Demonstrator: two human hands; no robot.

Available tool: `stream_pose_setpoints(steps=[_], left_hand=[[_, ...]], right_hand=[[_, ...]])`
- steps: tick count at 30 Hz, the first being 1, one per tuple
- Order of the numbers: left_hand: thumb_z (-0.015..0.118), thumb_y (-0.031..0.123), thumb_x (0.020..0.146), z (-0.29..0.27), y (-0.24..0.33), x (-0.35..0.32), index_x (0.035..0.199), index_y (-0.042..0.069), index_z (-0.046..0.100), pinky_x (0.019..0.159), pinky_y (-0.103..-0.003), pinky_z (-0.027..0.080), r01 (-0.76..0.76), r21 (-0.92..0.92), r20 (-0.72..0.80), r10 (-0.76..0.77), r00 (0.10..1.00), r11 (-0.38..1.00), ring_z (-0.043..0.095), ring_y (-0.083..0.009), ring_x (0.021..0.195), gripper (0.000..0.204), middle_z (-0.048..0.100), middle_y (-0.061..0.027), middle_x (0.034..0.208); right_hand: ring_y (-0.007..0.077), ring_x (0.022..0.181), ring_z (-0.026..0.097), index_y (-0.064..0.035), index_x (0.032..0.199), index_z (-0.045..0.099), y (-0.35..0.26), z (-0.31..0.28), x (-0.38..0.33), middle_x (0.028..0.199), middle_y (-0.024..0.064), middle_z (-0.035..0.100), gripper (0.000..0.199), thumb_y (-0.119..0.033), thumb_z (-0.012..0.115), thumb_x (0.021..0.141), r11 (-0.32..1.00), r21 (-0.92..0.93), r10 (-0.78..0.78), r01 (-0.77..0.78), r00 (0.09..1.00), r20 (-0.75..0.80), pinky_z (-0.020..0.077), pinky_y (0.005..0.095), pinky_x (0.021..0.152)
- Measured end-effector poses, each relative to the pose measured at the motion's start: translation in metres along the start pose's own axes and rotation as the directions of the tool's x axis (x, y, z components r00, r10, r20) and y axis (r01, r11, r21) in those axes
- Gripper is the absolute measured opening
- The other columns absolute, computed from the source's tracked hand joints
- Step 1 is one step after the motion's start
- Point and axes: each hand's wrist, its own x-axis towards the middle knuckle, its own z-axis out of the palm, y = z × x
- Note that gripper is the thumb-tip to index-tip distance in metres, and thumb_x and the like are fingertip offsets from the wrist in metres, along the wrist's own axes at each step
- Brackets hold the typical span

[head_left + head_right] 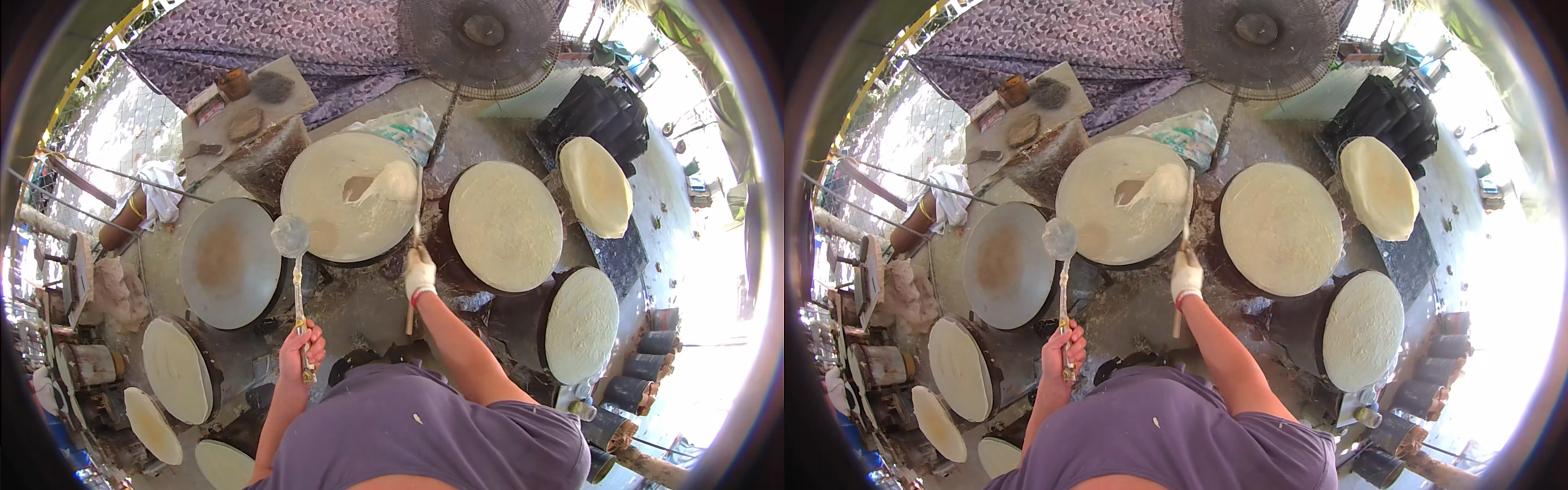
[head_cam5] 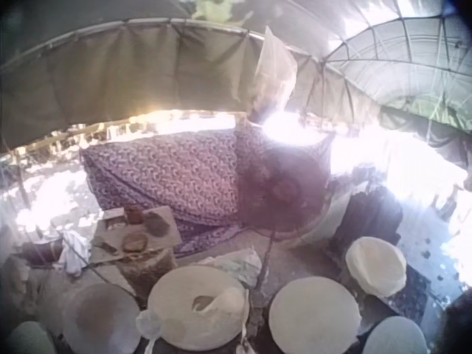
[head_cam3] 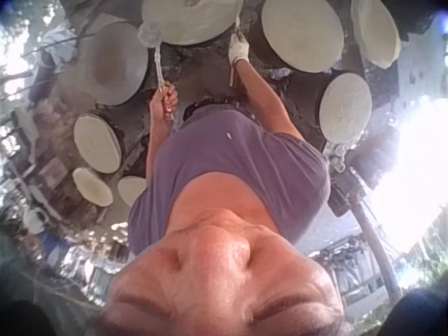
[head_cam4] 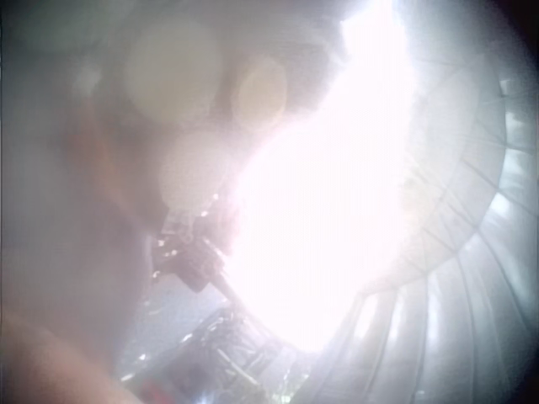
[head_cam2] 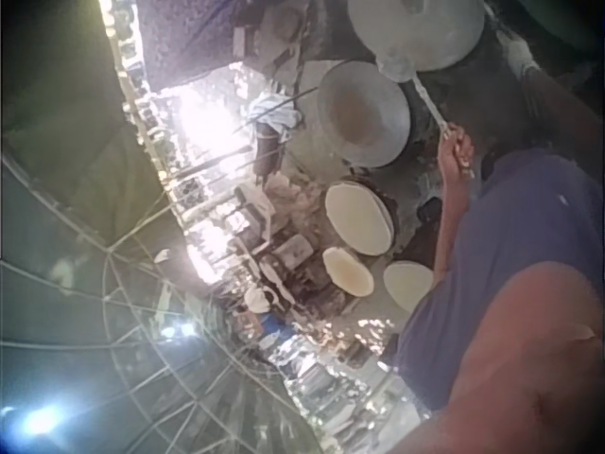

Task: The person scoops batter from a large metal bowl and pours it onto several hot, round griddles. They use a wooden stick to spread the batter into thin, circular crepes and then lift the cooked crepes off the griddles with a spatula.

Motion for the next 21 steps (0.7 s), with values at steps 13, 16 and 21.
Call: stream_pose_setpoints(steps=[13, 16, 21], left_hand=[[0.052, 0.006, 0.088, 0.004, 0.010, 0.027, 0.100, 0.004, 0.050, 0.042, -0.024, 0.036, 0.060, -0.020, -0.001, -0.060, 0.998, 0.998, 0.042, -0.0105, 0.051, 0.013, 0.047, -0.0044, 0.075], [0.052, 0.006, 0.088, 0.011, 0.000, 0.030, 0.100, 0.004, 0.051, 0.043, -0.024, 0.037, 0.028, -0.032, -0.009, -0.028, 1.000, 0.999, 0.043, -0.0108, 0.051, 0.013, 0.048, -0.0043, 0.075], [0.052, 0.008, 0.089, 0.013, -0.024, 0.037, 0.101, 0.004, 0.051, 0.043, -0.024, 0.037, 0.014, -0.025, -0.069, -0.016, 0.998, 1.000, 0.042, -0.0109, 0.051, 0.013, 0.048, -0.0044, 0.075]], right_hand=[[0.0144, 0.072, 0.058, -0.0035, 0.113, 0.062, -0.051, 0.046, 0.052, 0.077, 0.0132, 0.064, 0.035, -0.028, 0.052, 0.090, 0.721, -0.600, -0.076, 0.347, 0.900, 0.429, 0.0457, 0.0301, 0.066], [0.0199, 0.083, 0.064, -0.0042, 0.116, 0.061, -0.091, 0.038, 0.064, 0.092, 0.0179, 0.068, 0.035, -0.027, 0.053, 0.090, 0.754, -0.587, -0.079, 0.294, 0.928, 0.364, 0.0468, 0.0303, 0.076], [0.0178, 0.081, 0.062, -0.0095, 0.118, 0.061, -0.101, 0.046, 0.069, 0.088, 0.0160, 0.066, 0.033, -0.025, 0.054, 0.089, 0.573, -0.673, 0.021, 0.468, 0.812, 0.583, 0.0468, 0.0298, 0.074]])
